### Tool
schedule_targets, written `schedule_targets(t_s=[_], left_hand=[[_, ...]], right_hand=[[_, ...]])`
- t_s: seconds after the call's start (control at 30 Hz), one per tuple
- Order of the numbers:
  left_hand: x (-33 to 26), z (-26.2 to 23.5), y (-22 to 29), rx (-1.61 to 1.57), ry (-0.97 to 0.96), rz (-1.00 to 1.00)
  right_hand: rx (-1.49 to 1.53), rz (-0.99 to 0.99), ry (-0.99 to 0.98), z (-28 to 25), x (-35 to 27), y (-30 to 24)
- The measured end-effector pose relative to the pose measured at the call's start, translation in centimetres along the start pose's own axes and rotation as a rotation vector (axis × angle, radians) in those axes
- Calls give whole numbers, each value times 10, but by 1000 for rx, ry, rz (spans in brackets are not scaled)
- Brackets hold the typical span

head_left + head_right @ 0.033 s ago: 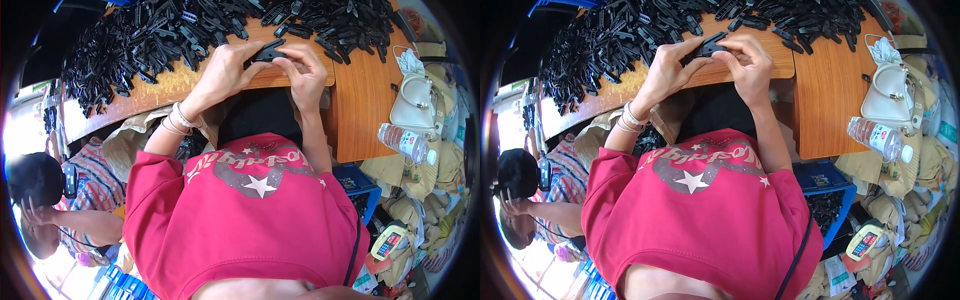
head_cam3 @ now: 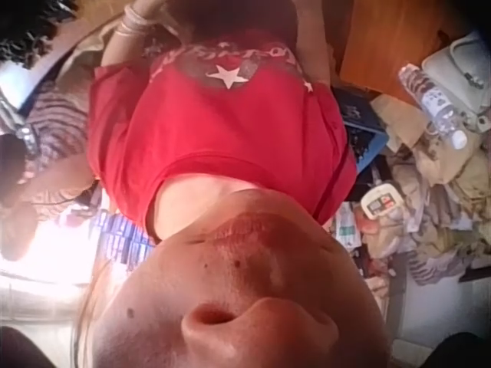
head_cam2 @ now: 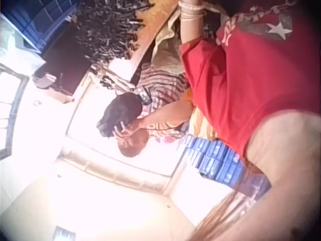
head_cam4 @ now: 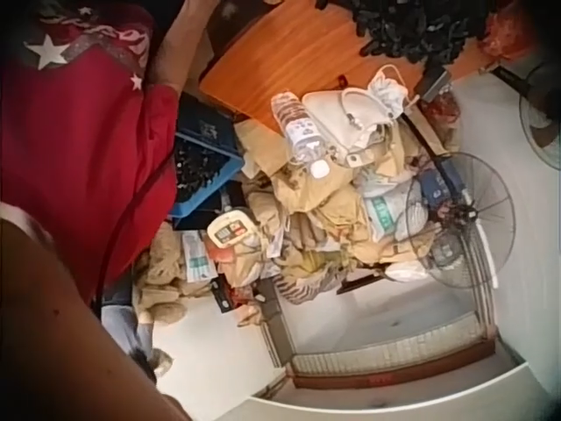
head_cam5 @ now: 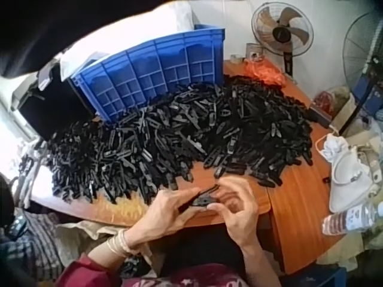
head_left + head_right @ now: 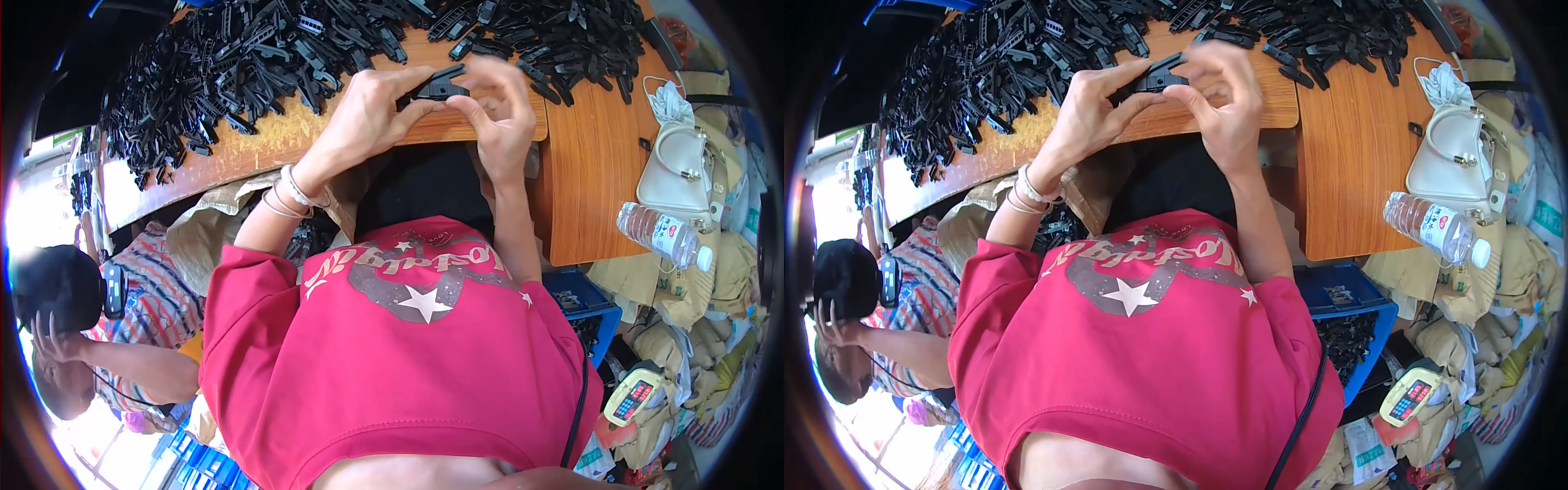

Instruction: Inspecting and sorting black plastic clips on a wooden workstation in a factory-like environment.

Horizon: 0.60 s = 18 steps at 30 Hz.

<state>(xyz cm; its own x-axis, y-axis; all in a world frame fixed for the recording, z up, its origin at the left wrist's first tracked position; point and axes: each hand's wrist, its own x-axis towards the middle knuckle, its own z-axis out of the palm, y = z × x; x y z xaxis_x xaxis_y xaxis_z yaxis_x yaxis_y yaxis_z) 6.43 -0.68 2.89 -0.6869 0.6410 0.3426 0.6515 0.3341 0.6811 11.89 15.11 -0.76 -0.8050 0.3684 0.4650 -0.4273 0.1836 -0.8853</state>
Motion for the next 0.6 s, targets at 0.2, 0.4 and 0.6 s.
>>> schedule_targets(t_s=[0.2, 0.4, 0.6], left_hand=[[-6, 3, -8, -54, 15, -30], [-16, 0, -4, -30, -5, -128], [-40, -22, 6, -116, 16, -350]], right_hand=[[44, 105, -152, -8, -4, 11], [30, 79, -104, 2, -12, 14], [282, 223, -294, 18, -8, 11]])
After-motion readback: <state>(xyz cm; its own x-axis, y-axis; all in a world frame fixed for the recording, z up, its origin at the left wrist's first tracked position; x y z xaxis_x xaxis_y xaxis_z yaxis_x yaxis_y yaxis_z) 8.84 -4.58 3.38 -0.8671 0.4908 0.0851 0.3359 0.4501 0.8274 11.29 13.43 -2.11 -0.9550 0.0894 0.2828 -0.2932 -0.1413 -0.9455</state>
